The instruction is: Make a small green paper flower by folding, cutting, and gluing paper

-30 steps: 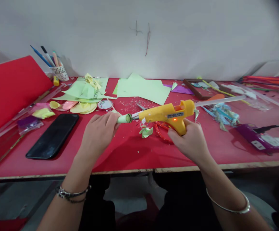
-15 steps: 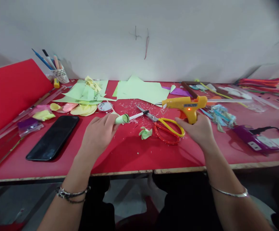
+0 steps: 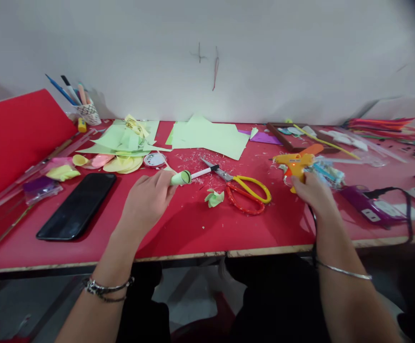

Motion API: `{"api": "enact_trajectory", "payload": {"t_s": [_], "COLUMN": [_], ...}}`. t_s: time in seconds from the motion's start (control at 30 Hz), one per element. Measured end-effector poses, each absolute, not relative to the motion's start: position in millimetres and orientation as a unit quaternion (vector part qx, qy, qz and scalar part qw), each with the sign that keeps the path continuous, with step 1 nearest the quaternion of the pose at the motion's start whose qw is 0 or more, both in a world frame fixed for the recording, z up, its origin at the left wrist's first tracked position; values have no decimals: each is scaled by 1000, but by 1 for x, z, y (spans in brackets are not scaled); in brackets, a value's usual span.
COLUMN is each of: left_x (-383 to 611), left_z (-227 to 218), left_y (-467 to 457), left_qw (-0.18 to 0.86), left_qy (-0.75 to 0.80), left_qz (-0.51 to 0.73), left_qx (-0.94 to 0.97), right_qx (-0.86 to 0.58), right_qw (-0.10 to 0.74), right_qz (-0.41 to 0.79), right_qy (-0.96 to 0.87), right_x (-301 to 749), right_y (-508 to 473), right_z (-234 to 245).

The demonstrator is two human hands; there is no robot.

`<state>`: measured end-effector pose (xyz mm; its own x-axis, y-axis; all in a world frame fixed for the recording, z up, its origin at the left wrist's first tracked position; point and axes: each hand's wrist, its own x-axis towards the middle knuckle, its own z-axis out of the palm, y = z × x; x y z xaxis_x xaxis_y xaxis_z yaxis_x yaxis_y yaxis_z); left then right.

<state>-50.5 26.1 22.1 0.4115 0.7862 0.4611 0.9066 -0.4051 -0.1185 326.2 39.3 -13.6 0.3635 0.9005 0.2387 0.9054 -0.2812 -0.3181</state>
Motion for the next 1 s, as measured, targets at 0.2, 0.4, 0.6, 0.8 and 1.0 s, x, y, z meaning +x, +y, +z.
{"api": "enact_trajectory", "payload": {"t_s": [0.2, 0.4, 0.6, 0.8, 1.0], "left_x": [-48, -46, -42, -40, -38], "left_z": [18, 17, 18, 18, 18], "left_y": [25, 26, 24, 24, 23], "left_qw": [151, 141, 134, 141, 132], "left_qy": [-523, -539, -537, -550, -559], "left_qz": [-164, -149, -67, -16, -15], "left_qx": [-822, -817, -830, -823, -818], "right_qx": [-826, -664, -560, -512, -427], "right_qw": [90, 220, 229, 208, 155], "right_qz": [-74, -3, 125, 127, 98], "right_qy": [-552, -714, -787, -824, -885], "right_x": [266, 210, 185, 176, 173], "right_y": [7, 6, 13, 8, 5], "right_z": [35, 31, 4, -3, -5]}}
